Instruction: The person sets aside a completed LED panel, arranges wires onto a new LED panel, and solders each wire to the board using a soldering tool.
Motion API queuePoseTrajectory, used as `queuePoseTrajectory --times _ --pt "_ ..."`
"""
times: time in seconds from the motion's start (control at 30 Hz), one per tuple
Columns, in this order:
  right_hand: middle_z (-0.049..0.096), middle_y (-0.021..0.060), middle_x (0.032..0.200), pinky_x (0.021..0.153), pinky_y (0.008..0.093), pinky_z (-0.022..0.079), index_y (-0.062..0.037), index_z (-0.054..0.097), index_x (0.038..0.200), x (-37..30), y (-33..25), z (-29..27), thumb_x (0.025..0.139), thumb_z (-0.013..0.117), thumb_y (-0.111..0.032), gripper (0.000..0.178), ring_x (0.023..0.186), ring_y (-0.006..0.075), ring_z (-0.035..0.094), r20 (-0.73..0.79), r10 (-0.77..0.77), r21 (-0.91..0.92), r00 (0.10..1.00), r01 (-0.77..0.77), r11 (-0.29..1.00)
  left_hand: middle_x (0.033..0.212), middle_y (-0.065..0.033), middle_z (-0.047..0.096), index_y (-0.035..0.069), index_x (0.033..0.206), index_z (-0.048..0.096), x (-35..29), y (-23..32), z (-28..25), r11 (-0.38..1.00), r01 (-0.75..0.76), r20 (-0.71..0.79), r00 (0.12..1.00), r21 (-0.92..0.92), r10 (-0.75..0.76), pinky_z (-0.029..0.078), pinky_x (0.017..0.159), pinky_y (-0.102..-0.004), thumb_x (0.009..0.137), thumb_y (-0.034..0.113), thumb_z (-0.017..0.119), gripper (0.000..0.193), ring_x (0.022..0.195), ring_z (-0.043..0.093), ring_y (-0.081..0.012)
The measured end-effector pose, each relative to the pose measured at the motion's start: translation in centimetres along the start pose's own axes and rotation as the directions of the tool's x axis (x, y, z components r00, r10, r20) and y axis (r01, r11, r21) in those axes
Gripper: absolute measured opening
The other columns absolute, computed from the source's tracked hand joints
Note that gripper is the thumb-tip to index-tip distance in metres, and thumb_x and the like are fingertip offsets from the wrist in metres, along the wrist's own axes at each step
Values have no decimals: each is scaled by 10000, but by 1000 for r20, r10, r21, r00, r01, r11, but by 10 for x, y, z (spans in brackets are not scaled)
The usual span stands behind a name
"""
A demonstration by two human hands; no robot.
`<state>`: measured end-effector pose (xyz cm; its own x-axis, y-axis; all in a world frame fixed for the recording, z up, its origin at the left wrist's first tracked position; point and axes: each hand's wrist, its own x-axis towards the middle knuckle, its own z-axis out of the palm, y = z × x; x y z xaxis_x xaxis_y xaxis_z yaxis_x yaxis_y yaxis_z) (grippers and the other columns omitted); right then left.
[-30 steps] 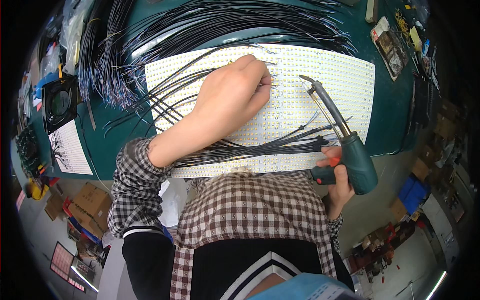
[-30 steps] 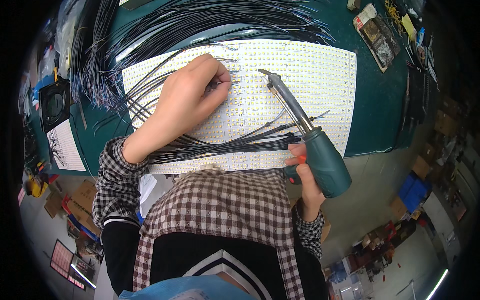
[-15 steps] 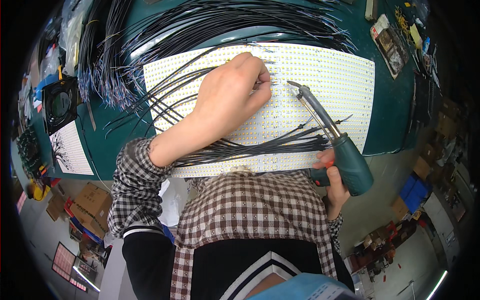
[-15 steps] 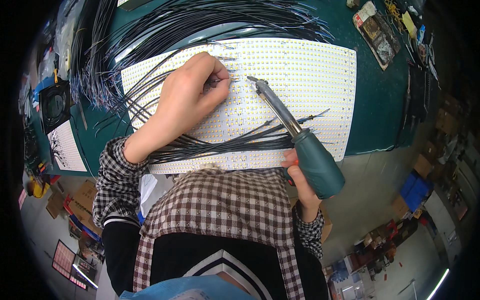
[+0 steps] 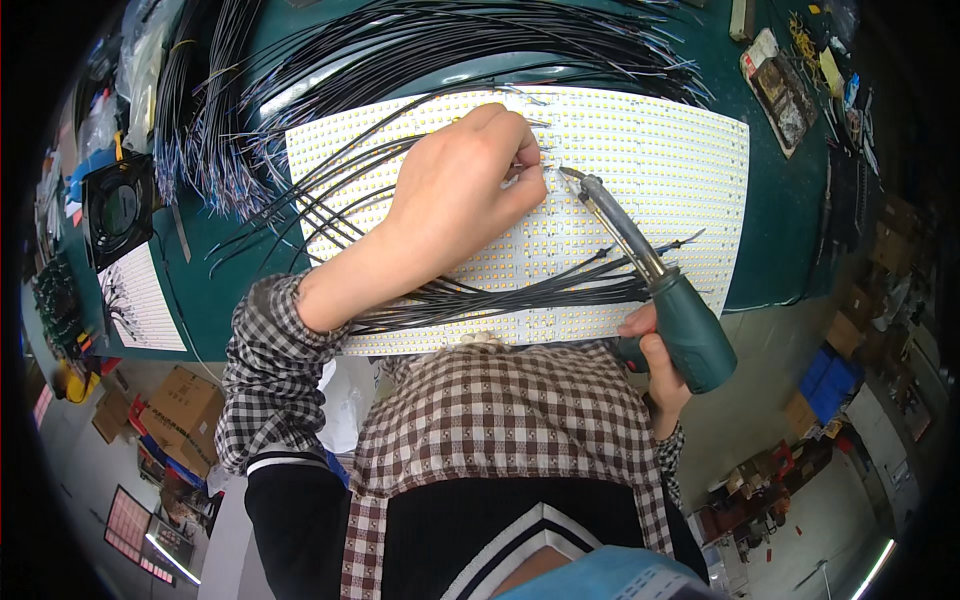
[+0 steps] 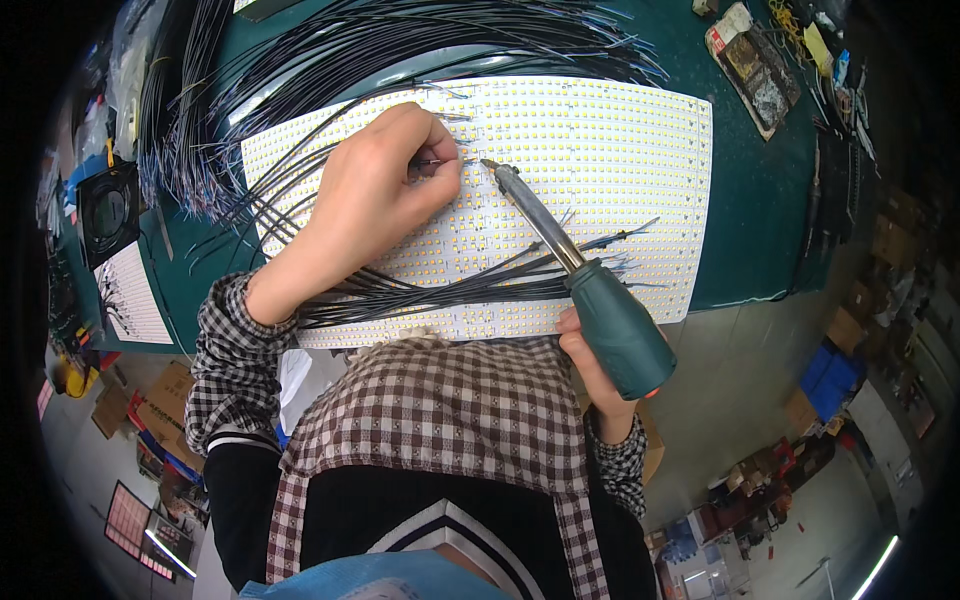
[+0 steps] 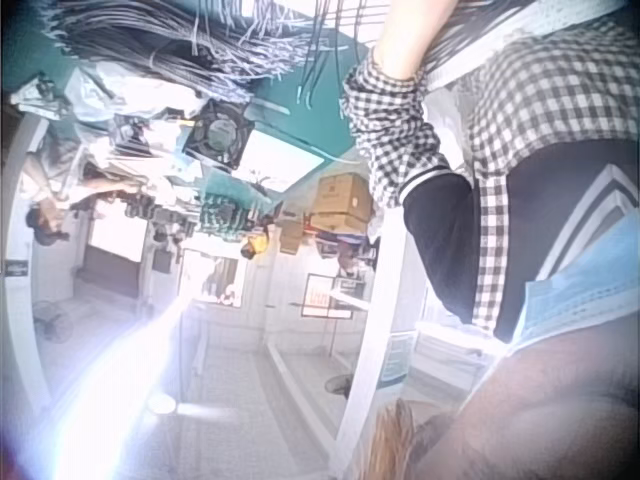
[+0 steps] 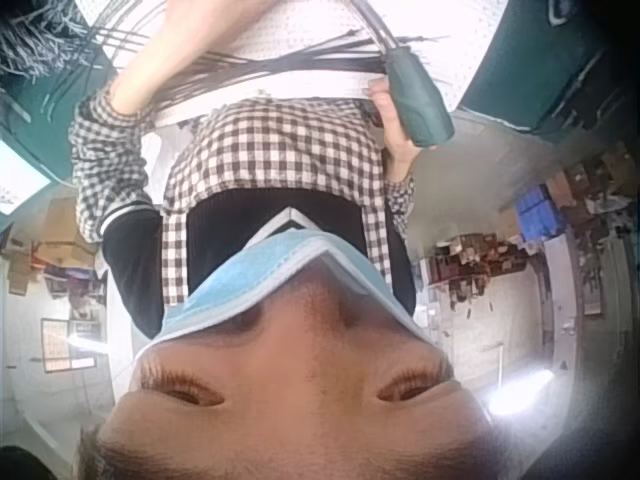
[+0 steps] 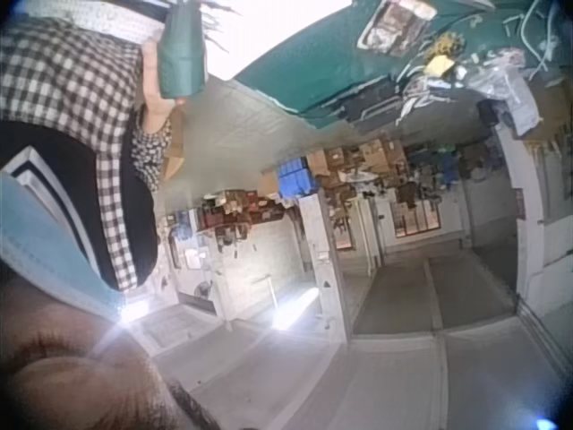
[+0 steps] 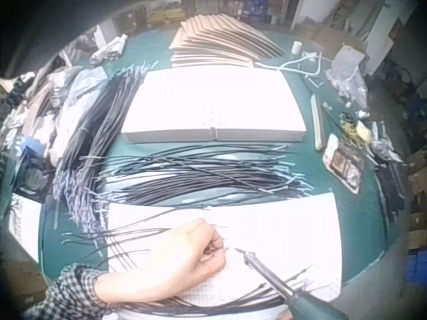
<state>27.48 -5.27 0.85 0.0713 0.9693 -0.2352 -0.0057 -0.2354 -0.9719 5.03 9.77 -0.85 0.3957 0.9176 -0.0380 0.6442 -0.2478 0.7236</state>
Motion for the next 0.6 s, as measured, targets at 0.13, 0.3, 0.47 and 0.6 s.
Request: queuePoseTrajectory --times 0.13,0.3,0.47,0.6 --pt "636 133 831 744 345 514 73 613 933 -1 2 0 743 652 95 196 787 218 620 -10 17 18 1000 -17 1000 766 -124 597 26 766 576 1 0 -1 1000 8 17 1000 -5 -8 482 598 -409 726 118 628 113 682 601 -322" --pt "639 132 829 733 343 520 71 604 940 0 4 -1 735 669 89 215 781 212 622 4 9 15 1000 -9 1000 766 -127 596 26 764 577 1 1 -2 1000 7 26 1000 9 -8 481 603 -411 727 119 627 112 690 601 -325" --pt "643 128 823 729 335 524 68 597 949 -1 3 0 734 679 80 230 777 204 626 -10 24 -11 1000 -24 1000 766 -127 596 27 763 577 1 1 -2 1000 9 29 1000 10 -9 480 603 -411 728 120 627 111 689 600 -325" --pt "648 121 821 722 325 528 65 590 962 -1 3 0 729 687 79 253 773 194 631 -15 26 -36 1000 -26 999 764 -123 597 28 758 576 1 1 -2 1000 14 24 1000 -3 -14 480 599 -410 726 118 627 109 684 600 -322"
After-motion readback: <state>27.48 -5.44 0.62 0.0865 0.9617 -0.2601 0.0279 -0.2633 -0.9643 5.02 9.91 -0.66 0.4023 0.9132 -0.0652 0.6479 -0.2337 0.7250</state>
